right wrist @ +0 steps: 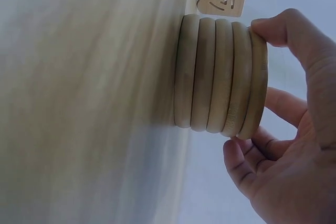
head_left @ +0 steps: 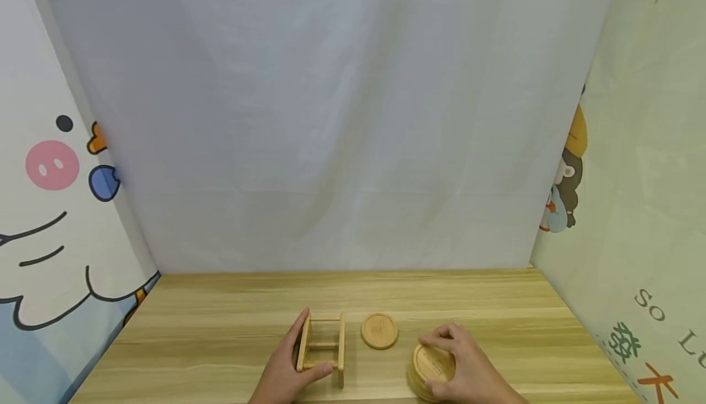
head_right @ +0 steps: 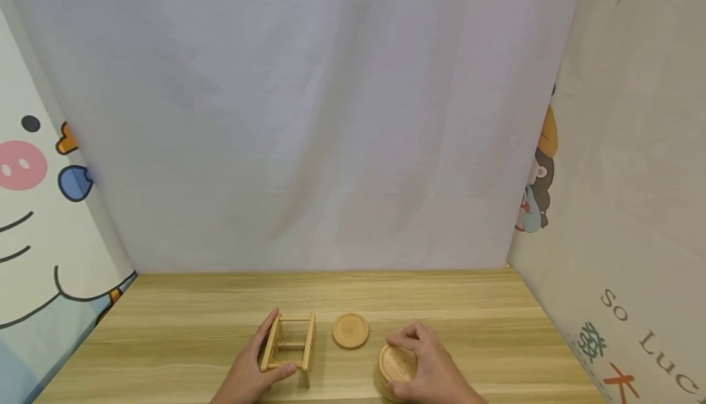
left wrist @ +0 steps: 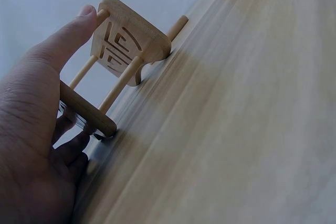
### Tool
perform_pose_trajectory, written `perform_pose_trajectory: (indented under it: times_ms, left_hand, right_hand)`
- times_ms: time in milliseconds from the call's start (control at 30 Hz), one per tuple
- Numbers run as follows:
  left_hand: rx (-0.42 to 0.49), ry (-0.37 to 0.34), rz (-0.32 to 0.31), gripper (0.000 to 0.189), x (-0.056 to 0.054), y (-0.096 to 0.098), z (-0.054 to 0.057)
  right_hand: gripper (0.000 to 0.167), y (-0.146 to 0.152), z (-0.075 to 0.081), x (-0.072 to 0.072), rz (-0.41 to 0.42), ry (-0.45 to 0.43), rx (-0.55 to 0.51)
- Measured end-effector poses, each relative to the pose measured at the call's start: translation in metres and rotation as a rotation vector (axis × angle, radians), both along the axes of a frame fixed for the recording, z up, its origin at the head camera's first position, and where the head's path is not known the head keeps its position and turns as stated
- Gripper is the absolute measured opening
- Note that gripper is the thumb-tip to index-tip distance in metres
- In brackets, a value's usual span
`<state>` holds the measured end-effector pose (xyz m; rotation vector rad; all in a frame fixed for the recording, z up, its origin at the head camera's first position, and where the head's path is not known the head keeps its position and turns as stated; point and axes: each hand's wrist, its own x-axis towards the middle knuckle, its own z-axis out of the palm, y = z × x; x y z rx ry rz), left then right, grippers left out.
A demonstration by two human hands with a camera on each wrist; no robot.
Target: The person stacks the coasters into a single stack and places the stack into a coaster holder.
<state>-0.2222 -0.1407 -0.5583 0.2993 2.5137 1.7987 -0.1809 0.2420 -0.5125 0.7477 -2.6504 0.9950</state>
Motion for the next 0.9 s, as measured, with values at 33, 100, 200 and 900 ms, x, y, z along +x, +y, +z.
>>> perform_pose_trajectory:
  times_ms: [33,100,200,900]
  left_hand:
    - [0.0,0.001,0.0,0.111,0.0,0.0001,-0.0001]
    - [0.001,0.002,0.001,0.112,0.0001,0.0003,-0.0002]
    - [0.0,0.005,0.001,0.112,0.0005,0.0005,0.0004]
    - [0.001,0.002,0.0,0.111,0.0021,0.0002,0.0036]
  right_hand:
    - [0.065,0.0003,0.0003,0.0001,0.001,-0.009,0.0]
    - [0.066,0.0012,0.0013,0.0003,0.004,-0.025,0.0]
    - [0.067,0.0019,0.0026,0.0007,0.01,-0.039,0.003]
    - [0.066,0.0052,0.0054,0.0006,0.045,-0.021,0.044]
